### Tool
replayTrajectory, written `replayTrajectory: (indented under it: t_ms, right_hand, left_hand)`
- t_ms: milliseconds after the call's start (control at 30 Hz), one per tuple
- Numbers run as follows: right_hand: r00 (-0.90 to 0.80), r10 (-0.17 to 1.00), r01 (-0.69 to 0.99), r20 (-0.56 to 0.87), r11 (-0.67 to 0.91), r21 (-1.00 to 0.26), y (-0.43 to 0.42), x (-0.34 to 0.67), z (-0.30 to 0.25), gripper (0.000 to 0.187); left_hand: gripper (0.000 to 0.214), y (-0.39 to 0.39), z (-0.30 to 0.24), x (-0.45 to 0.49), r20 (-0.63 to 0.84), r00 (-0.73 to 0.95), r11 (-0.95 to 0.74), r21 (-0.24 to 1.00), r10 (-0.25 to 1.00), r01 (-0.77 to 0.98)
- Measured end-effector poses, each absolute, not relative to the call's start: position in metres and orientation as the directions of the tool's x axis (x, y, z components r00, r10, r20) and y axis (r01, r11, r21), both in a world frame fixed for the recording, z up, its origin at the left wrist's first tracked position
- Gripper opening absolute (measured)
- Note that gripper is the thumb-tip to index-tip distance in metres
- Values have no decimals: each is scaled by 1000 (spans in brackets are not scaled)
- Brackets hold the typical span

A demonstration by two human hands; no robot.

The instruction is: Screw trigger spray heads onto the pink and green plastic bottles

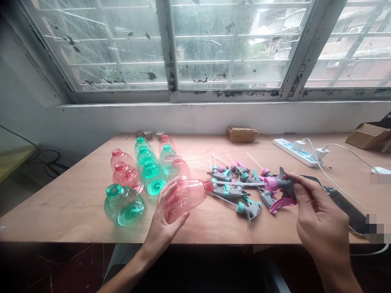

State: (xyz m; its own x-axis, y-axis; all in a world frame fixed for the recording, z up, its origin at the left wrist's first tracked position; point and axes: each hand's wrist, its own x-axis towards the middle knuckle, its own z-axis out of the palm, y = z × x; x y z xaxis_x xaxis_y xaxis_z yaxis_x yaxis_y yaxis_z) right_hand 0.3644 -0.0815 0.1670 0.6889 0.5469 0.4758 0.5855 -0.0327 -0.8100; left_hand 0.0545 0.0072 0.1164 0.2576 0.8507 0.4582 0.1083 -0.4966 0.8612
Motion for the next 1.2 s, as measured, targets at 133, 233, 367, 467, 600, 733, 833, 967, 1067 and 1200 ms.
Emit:
replayTrajectory:
  t_ms: [133,233,367,467,600,733,833,967,1067,1200]
  right_hand:
    - [561,704,547,435,78,-833,-71,356,155,36]
    - [463,859,252,216,106,-962,-61,336,140,44]
    - [179,978,-264,-106,-56,-963,-55,309,126,48]
    - [74,984,-398,-164,-122,-909,-55,300,121,32]
    - [65,981,-396,-185,-145,-907,-54,299,118,40]
    - [42,995,-240,-87,-74,-968,-52,295,116,48]
    - [7,1000,-77,4,4,-997,-50,293,113,43]
    - [-31,998,40,57,58,-998,-48,295,109,38]
    - [-7,998,42,59,59,-997,-45,299,106,35]
    - [-3,999,-19,36,36,-999,-44,300,104,37]
  left_hand:
    - [71,7,116,54,480,299,-535,833,825,139]
    - [75,5,117,54,492,334,-561,814,804,153]
    - [86,1,119,52,489,348,-571,799,800,189]
    - [92,1,120,46,456,386,-553,811,802,190]
    - [91,3,120,39,390,426,-490,858,817,154]
    - [93,4,123,37,273,461,-322,946,844,29]
    - [104,5,125,39,189,472,-236,971,861,43]
    - [112,8,126,42,165,435,-216,974,885,70]
    - [112,10,125,43,143,479,-216,971,866,100]
    - [98,12,121,42,169,469,-269,951,867,154]
